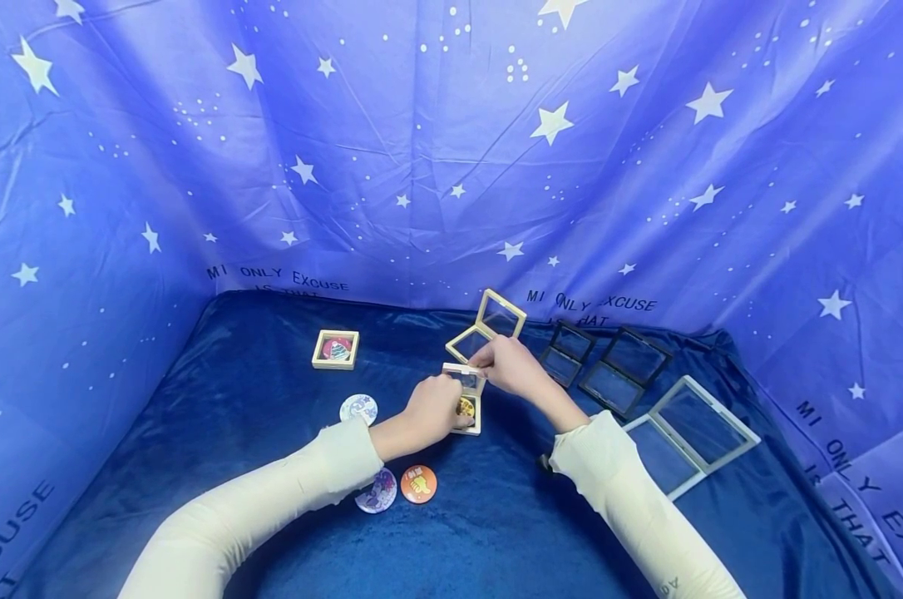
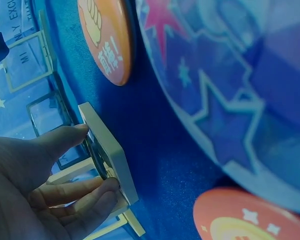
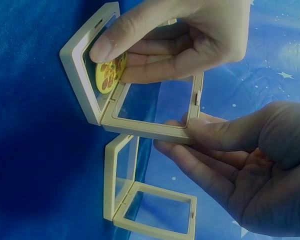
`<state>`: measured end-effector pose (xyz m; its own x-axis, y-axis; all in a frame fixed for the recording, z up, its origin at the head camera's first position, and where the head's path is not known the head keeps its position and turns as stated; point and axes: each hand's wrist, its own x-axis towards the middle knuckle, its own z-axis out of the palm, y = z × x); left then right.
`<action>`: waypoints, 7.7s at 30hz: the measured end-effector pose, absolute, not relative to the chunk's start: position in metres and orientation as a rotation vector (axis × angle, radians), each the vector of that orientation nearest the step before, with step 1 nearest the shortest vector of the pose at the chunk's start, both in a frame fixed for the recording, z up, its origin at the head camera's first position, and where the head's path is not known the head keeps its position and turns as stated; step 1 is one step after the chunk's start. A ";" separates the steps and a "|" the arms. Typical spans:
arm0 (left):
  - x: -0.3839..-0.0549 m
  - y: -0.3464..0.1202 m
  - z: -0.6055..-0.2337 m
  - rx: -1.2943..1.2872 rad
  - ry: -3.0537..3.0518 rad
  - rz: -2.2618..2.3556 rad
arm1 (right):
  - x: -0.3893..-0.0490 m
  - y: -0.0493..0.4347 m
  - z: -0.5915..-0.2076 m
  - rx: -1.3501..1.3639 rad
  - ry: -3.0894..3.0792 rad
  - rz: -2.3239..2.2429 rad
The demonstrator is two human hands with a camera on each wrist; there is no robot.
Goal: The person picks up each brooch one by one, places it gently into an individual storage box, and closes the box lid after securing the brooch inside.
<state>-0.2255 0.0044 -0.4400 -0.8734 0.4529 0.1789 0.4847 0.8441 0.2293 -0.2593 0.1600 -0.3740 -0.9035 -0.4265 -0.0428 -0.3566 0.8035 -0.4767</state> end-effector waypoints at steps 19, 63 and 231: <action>-0.217 0.002 -0.421 -0.770 -2.825 -0.461 | -0.260 0.162 -0.373 -0.660 2.815 -0.676; -0.272 -0.035 -0.392 -0.229 -3.271 -1.491 | -0.280 0.186 -0.386 -0.165 2.283 -1.009; -0.256 -0.026 -0.426 -0.743 -3.141 -0.745 | -0.240 0.166 -0.428 -0.495 2.871 -0.740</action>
<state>-0.2555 -0.0263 -0.4261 -0.8855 0.4607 -0.0607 0.3844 0.7996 0.4613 -0.2395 0.1663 -0.4285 -0.9368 -0.3463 -0.0489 -0.2795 0.8253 -0.4907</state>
